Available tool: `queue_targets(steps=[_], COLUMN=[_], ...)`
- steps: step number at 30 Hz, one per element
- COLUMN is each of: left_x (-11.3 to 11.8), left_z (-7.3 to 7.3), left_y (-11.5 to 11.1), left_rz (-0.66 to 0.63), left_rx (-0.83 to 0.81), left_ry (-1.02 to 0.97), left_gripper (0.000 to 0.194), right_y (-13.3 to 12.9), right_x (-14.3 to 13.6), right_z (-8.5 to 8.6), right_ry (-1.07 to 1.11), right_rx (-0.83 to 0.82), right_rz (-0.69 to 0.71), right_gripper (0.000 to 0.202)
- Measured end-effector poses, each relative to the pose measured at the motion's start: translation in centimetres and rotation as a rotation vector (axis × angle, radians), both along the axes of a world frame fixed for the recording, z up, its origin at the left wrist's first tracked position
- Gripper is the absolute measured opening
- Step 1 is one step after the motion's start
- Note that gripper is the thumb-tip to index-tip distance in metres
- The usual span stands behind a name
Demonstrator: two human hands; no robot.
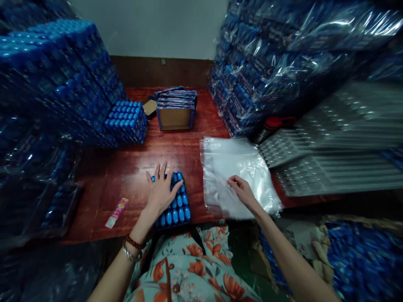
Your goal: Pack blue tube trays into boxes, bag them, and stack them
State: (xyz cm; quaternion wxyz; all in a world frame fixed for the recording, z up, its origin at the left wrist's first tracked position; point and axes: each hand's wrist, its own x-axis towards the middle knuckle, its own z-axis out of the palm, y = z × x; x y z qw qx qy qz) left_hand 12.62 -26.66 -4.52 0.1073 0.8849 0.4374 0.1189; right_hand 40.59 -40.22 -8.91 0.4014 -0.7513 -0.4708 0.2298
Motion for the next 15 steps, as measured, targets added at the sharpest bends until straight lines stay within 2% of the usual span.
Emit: queue_targets(steps=[4, 7, 9, 10, 12, 14, 15], left_x=[1.2, 3.8, 5.8, 6.7, 7.9, 8.2, 8.1], left_z=[1.8, 3.4, 4.1, 4.4, 4.6, 4.6, 4.5], left_y=[-1.0, -2.4, -3.4, -3.7, -4.1, -4.1, -4.0], left_rz=[-0.238, -0.423, -0.482, -0.483, -0.483, -0.526, -0.559], left_rx=[0.039, 0.014, -0.032, -0.053, -0.083, -0.069, -0.041], left_ry=[-0.115, -0.147, -0.130, -0.110, -0.016, 0.125, 0.183], left_gripper=[0.054, 0.078, 0.092, 0.092, 0.078, 0.063, 0.063], right_y=[0.0, 0.5, 0.9, 1.1, 1.2, 1.2, 1.2], right_x=[-1.2, -3.2, -4.6, -5.2, -6.1, -6.3, -6.2], right_z=[2.3, 4.5, 6.0, 6.7, 7.6, 7.8, 7.7], right_ry=[-0.130, -0.364, -0.616, -0.734, -0.881, -0.867, -0.813], right_rx=[0.023, 0.049, 0.024, 0.010, 0.007, 0.025, 0.028], right_rz=[0.099, 0.207, 0.275, 0.311, 0.354, 0.353, 0.334], right_gripper=[0.033, 0.028, 0.024, 0.023, 0.023, 0.024, 0.025])
